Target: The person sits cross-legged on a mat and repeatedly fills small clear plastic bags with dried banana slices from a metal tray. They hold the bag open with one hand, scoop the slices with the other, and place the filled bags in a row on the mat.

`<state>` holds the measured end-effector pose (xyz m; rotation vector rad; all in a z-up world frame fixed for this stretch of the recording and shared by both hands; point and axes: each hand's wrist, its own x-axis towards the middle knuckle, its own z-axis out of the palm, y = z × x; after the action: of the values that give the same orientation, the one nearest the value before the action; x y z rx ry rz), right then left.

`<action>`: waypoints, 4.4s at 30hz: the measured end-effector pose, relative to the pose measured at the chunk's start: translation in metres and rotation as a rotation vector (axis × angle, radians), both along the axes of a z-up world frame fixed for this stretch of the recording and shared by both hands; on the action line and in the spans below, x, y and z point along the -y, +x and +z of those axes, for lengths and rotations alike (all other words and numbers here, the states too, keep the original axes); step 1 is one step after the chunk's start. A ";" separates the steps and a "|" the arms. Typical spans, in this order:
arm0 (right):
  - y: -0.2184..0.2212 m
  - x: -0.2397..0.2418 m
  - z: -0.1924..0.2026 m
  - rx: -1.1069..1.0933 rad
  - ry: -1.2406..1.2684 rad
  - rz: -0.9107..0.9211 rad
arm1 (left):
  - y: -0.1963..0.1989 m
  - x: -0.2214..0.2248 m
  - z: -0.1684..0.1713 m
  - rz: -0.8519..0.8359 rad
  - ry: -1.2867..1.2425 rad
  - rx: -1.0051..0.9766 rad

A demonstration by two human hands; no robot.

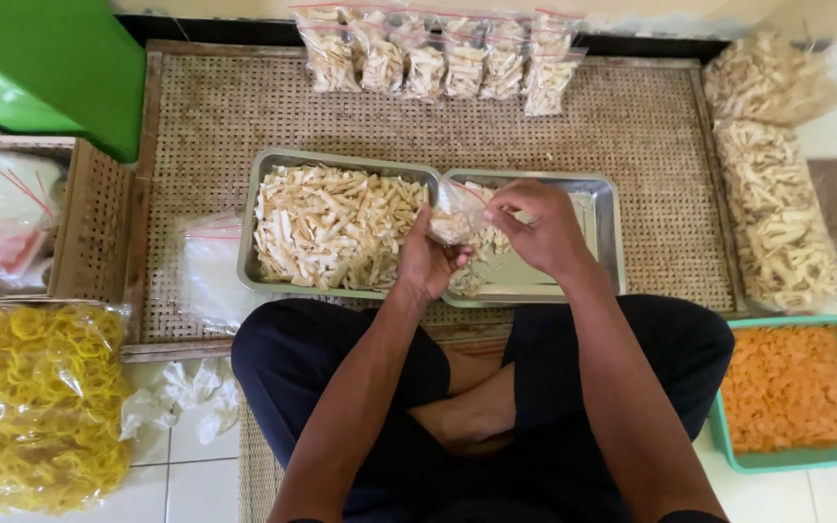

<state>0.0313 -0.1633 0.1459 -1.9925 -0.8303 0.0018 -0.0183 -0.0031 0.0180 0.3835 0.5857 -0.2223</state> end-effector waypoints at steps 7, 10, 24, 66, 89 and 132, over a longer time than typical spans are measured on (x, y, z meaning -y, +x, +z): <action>0.000 0.054 -0.114 -0.098 -0.201 -0.352 | -0.003 -0.009 -0.021 0.089 0.011 -0.038; -0.011 0.053 -0.158 -0.364 -0.693 -0.323 | -0.003 -0.010 -0.027 0.118 -0.030 -0.040; -0.039 0.006 -0.192 -0.349 -0.750 -0.315 | -0.008 -0.013 -0.020 0.154 -0.072 -0.013; -0.010 -0.024 0.009 -0.085 -0.128 -0.148 | 0.006 0.003 -0.035 0.241 -0.019 0.059; 0.004 -0.027 0.027 -0.221 -0.663 -0.105 | 0.002 0.004 -0.021 0.260 -0.052 0.036; -0.025 -0.035 0.003 0.366 0.101 -0.281 | -0.007 -0.005 -0.001 0.179 -0.220 0.230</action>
<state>0.0066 -0.1281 0.1490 -2.0254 -0.7510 -0.5707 -0.0253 0.0023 0.0172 0.1396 0.3615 -0.0674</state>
